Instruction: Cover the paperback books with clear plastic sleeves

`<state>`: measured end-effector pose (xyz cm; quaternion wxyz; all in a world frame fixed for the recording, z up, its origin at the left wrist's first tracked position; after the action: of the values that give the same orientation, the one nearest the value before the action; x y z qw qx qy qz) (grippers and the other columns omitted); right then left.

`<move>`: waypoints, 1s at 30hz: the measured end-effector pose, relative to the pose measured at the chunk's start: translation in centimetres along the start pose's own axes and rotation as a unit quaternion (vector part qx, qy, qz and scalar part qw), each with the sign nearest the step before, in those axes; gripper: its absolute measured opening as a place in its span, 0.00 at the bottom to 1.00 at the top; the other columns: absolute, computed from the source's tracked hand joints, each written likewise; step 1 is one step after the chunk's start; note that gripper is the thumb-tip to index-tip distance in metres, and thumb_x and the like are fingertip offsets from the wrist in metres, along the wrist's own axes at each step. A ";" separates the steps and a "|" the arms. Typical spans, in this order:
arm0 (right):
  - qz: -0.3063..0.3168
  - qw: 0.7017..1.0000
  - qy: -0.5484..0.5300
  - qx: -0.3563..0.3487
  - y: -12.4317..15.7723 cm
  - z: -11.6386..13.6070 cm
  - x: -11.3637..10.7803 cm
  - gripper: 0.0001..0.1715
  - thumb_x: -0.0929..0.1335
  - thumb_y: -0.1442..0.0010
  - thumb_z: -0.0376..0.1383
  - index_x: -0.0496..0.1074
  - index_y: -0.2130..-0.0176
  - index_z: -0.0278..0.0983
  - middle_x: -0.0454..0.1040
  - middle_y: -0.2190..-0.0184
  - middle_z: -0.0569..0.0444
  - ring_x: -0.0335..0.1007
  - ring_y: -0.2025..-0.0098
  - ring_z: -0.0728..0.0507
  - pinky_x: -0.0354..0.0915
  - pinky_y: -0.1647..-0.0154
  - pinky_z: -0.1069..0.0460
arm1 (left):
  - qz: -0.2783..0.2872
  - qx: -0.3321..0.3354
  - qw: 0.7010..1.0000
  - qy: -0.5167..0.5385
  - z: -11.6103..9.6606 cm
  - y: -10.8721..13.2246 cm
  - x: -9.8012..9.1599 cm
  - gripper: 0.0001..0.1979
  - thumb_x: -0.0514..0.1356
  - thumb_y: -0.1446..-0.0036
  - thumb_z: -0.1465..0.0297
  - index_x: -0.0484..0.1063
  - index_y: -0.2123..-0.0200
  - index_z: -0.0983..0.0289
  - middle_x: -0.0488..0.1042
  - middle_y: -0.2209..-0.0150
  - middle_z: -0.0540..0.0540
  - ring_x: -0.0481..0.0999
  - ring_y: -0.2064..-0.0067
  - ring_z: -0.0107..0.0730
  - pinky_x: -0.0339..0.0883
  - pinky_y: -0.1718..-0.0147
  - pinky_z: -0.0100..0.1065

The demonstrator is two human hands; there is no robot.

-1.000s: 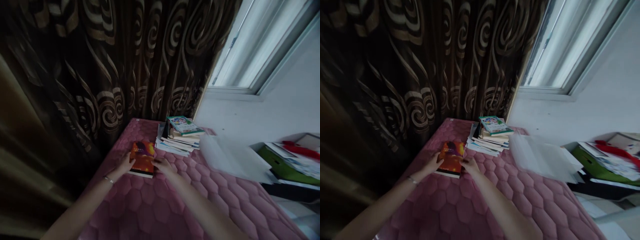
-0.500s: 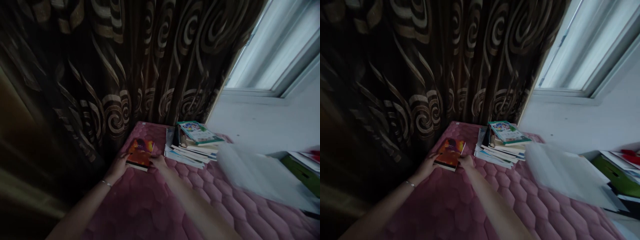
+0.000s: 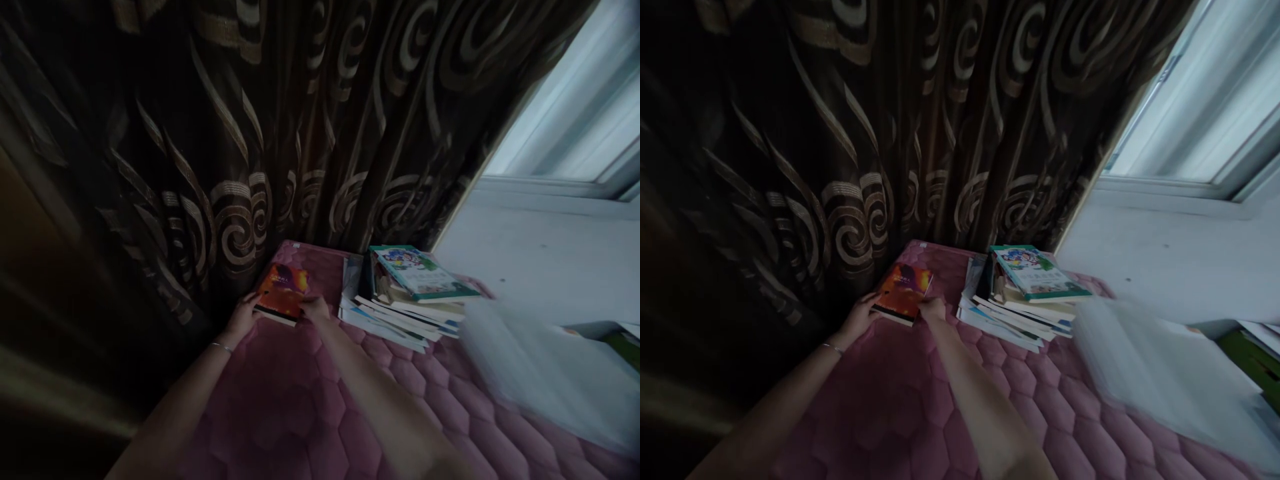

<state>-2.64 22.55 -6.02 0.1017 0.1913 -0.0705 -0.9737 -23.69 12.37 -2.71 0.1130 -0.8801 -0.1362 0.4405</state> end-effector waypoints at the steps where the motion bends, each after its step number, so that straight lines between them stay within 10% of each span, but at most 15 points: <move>1: -0.009 1.000 0.009 0.008 0.1 -0.1 -0.1 0.14 0.72 0.44 0.40 0.76 0.58 0.36 0.78 0.64 0.52 0.76 0.60 0.43 0.70 0.60 0.52 | 0.000 0.002 1.000 0.000 0.0 0.0 0.0 0.28 0.64 0.52 0.79 0.70 0.46 0.59 0.69 0.43 0.59 0.66 0.41 0.42 0.58 0.40 0.42; 30: -0.073 0.991 0.115 0.017 2.9 1.9 -0.3 0.14 0.64 0.38 0.35 0.77 0.57 0.39 0.79 0.59 0.45 0.74 0.52 0.37 0.67 0.58 0.51 | -0.014 0.012 0.998 -0.064 -0.7 -0.2 0.6 0.24 0.60 0.45 0.75 0.68 0.44 0.66 0.66 0.40 0.64 0.64 0.39 0.45 0.55 0.39 0.42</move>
<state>-2.64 19.94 -3.65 0.0350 0.3085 -0.0608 -0.9486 -22.79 12.66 -2.67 0.1207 -0.8464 -0.1505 0.4963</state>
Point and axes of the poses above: each hand's wrist, its own y-axis away from the middle knuckle, its own x-axis out of the palm, z = x × y, the point moved 5 cm from there along -y, towards the middle knuckle
